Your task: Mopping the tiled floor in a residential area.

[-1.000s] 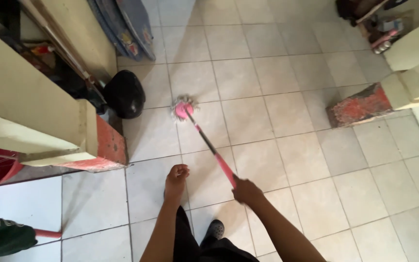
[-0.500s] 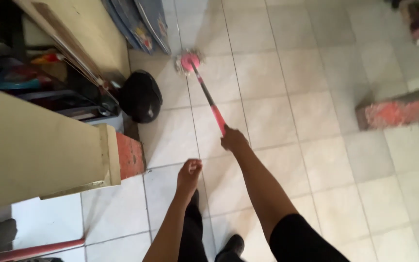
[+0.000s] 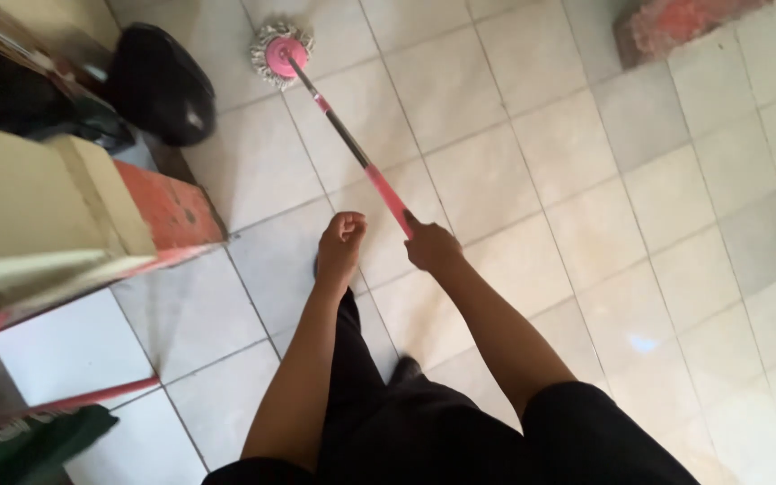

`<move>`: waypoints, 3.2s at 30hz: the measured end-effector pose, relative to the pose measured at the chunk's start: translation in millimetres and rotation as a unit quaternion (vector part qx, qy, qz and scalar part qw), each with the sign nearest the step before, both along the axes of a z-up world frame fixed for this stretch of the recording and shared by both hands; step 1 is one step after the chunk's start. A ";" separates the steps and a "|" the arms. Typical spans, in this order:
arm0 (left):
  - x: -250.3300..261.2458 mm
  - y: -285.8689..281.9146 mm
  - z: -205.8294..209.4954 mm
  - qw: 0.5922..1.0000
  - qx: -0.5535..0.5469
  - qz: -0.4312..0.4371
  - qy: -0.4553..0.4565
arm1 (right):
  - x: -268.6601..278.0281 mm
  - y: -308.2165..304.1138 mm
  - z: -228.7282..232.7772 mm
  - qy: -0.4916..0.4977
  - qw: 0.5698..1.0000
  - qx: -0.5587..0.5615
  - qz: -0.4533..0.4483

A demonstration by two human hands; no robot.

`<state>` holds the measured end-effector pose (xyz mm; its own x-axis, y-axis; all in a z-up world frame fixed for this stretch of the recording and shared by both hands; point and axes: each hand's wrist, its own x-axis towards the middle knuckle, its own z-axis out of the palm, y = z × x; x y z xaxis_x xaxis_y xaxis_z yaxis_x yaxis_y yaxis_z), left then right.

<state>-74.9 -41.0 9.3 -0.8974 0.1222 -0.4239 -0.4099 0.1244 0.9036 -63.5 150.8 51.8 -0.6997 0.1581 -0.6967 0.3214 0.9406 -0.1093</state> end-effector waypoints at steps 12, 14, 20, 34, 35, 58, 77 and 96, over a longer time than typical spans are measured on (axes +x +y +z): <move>254.8 100.1 8.2 0.993 -0.012 -0.116 0.014 | 400.5 95.9 93.6 -0.067 0.996 0.052 0.002; 261.6 103.9 10.0 0.993 0.017 -0.108 0.037 | 424.9 99.2 116.7 -0.076 0.995 0.058 0.005; 245.9 101.7 22.7 0.994 0.038 -0.078 0.065 | 403.2 88.0 128.9 -0.095 0.994 0.046 -0.032; 50.1 82.7 -33.5 0.999 0.032 -0.008 0.002 | 44.4 75.7 18.7 -0.023 0.998 0.038 0.048; 33.6 81.2 -36.9 1.000 0.008 -0.013 -0.019 | 10.8 76.4 12.6 -0.004 0.998 0.037 0.053; -120.9 44.3 -14.0 0.994 -0.038 0.059 -0.080 | -301.5 98.8 -71.3 0.065 0.997 0.018 0.041; 121.2 172.7 14.9 0.996 0.073 0.023 0.038 | 277.2 233.4 105.7 -0.065 0.997 0.043 -0.001; -5.7 178.5 -42.0 0.999 0.035 0.014 -0.007 | 8.3 219.7 33.6 -0.007 1.000 0.019 0.018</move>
<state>-80.6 137.5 -32.7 -0.8952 0.1272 -0.4272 -0.4245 0.0488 0.9041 -55.2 370.5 85.4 -0.6953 0.1603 -0.7006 0.2894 0.9547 -0.0688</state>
